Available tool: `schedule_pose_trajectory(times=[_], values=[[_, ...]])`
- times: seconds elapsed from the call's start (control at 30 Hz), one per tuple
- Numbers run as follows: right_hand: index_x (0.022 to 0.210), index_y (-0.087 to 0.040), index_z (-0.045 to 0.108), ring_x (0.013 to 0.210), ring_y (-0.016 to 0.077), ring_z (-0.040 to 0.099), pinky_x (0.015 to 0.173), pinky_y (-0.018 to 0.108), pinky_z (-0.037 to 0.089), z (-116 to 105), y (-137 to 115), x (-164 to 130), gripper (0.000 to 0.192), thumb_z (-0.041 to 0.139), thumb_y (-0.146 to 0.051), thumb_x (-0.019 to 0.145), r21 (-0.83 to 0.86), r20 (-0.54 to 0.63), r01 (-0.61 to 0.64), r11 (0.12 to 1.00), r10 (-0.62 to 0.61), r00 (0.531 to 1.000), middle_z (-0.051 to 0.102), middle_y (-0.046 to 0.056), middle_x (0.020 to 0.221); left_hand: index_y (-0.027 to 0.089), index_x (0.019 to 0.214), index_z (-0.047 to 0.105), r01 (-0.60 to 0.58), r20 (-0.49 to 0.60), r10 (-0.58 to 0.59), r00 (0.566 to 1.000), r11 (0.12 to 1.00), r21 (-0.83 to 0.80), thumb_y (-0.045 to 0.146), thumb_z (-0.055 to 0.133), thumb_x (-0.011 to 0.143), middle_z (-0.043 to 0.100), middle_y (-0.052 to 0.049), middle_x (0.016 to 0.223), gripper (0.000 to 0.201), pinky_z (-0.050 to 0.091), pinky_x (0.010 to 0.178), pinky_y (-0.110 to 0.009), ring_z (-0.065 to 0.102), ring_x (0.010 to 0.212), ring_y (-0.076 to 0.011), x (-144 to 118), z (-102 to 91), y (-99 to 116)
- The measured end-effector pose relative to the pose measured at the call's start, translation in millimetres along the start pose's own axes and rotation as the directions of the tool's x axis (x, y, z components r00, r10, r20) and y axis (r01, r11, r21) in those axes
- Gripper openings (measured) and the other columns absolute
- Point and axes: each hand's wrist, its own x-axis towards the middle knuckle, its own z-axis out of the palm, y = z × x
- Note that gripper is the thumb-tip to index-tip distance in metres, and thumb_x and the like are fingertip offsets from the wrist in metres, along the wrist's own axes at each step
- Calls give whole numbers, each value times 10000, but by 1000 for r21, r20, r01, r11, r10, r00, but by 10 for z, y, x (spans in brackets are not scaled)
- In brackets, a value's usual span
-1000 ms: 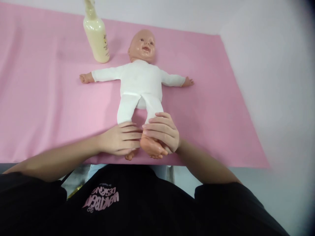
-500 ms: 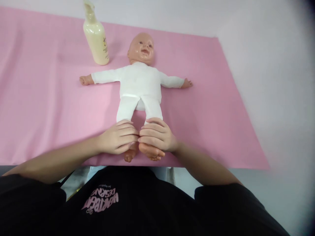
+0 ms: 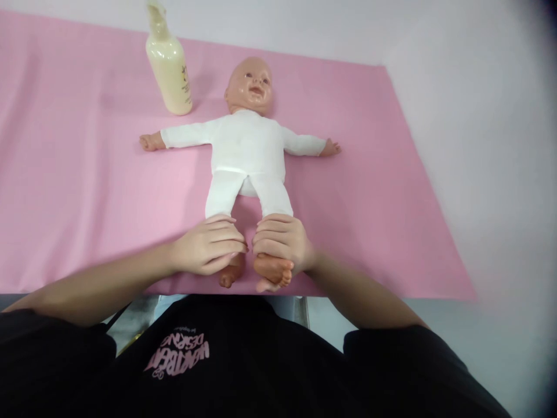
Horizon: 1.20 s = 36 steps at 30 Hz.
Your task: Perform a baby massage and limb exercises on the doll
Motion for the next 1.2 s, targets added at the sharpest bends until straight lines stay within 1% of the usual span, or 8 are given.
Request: schedule_pose_trajectory(times=[0.33, 0.5, 0.57, 0.67, 0.8, 1.0, 1.1, 1.2], values=[[860, -214, 594, 719, 165, 697, 760, 321, 613, -17, -96, 35, 236, 530, -430, 931, 59, -8, 36, 998, -36, 999, 669, -11, 685, 200, 1209, 642, 22, -51, -27, 998, 996, -92, 137, 520, 938, 771, -68, 1065, 304, 552, 1093, -397, 729, 1013, -186, -30, 17, 35], [914, -222, 591, 742, 161, 693, 797, 328, 603, 8, -122, 20, 70, 597, -287, 889, 82, -90, 79, 993, -72, 993, 692, -12, 732, 197, 1302, 607, 162, -40, -181, 983, 943, -292, 157, 497, 977, 721, -120, 1189, 345, 602, 990, -367, 693, 1135, -213, 4, -38, 102], [922, -224, 601, 773, 163, 691, 823, 340, 604, 19, -123, 6, 56, 619, -240, 871, 92, -108, 116, 989, -106, 988, 697, 1, 775, 214, 1347, 588, 219, -29, -259, 965, 867, -448, 198, 493, 1002, 684, -135, 1272, 358, 589, 1020, -396, 665, 1204, -231, 21, -53, 133], [910, -240, 618, 781, 161, 664, 801, 335, 612, 14, -131, 11, 47, 631, -206, 880, 72, -146, 167, 983, -155, 977, 671, 10, 803, 253, 1423, 535, 314, 62, -381, 923, 647, -695, 304, 492, 1038, 558, -154, 1468, 391, 574, 1054, -426, 634, 1277, -252, 21, -48, 163], [822, -257, 617, 783, 150, 647, 768, 309, 623, -33, -166, 65, 124, 682, -160, 864, 36, -120, 142, 989, -137, 983, 635, -7, 784, 326, 1485, 472, 414, 212, -461, 862, 396, -820, 465, 521, 1026, 386, -135, 1634, 482, 567, 1055, -465, 598, 1333, -284, -22, 6, 151], [745, -248, 586, 782, 124, 682, 796, 296, 644, -39, -206, 70, 195, 625, -91, 855, 27, -133, 139, 990, -134, 982, 665, -19, 802, 319, 1606, 260, 507, 376, -429, 821, 246, -826, 560, 334, 1059, 542, -198, 1484, 602, 576, 970, -445, 641, 1270, -265, -13, 61, 224], [785, -271, 606, 815, 142, 702, 800, 325, 644, 6, -180, 5, 133, 636, -279, 914, 18, -126, 153, 988, -150, 981, 701, -11, 846, 312, 1628, 141, 540, 455, -368, 811, 171, -824, 612, 186, 1057, 587, -188, 1437, 647, 570, 953, -408, 689, 1191, -231, 46, 35, 313], [855, -295, 627, 865, 171, 716, 815, 370, 636, 51, -125, -55, 235, 625, -520, 925, -58, -109, 202, 978, -208, 972, 725, -9, 883, 289, 1604, 230, 566, 498, -319, 806, 168, -807, 655, 115, 1035, 640, -167, 1375, 686, 568, 932, -387, 711, 1135, -221, 99, -1, 310]])
